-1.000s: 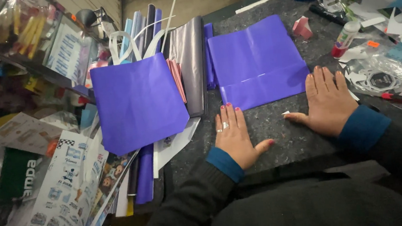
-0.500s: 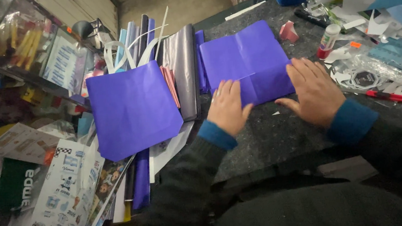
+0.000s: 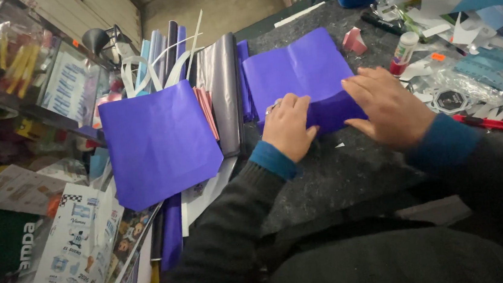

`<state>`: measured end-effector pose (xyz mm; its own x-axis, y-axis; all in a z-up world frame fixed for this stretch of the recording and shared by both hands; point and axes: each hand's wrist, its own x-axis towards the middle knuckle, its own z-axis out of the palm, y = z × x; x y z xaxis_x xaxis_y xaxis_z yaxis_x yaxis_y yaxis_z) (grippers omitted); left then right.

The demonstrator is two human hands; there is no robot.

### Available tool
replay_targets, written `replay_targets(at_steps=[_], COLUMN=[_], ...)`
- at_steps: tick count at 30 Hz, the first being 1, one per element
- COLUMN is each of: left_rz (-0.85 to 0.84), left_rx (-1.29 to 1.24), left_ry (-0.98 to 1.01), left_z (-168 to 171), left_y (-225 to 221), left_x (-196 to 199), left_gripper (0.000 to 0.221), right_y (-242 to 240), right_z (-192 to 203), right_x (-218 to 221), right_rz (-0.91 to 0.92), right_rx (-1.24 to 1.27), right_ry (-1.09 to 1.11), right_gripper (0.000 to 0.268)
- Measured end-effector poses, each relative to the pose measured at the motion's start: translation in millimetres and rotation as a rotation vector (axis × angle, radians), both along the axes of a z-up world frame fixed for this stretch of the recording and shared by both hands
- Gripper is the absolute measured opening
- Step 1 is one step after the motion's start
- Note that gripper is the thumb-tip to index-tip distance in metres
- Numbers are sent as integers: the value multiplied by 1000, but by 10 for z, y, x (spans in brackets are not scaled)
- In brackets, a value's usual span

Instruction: Manually assembling and gluing handles onto purple paper gift bags.

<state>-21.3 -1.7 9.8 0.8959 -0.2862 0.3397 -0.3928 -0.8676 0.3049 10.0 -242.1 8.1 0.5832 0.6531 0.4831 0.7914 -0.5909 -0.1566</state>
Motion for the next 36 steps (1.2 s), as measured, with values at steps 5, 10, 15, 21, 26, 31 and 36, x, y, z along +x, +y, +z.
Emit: replay_targets(at_steps=[5, 10, 15, 21, 26, 31, 36], left_rz=[-123, -195, -178, -215, -156, -225, -272], left_rx=[-4, 25, -8, 24, 73, 82, 90], left_ry=[-35, 118, 258, 339, 242, 118, 81], left_z=[122, 43, 105, 71, 50, 93, 10], left_y=[-24, -19, -24, 23, 22, 36, 104], left_x=[-254, -226, -90, 132, 256, 193, 203], left_gripper=[35, 27, 34, 40, 38, 39, 28], right_y=[-260, -396, -388, -369, -342, -242, -245], right_z=[103, 26, 15, 14, 31, 162, 160], right_x=[-237, -284, -319, -354, -338, -389, -353], right_rz=[-38, -17, 3, -12, -24, -49, -2], right_rx=[13, 32, 54, -35, -171, -192, -188], right_ry=[-3, -7, -55, -92, -41, 1, 83], right_gripper=[64, 47, 34, 27, 27, 24, 22])
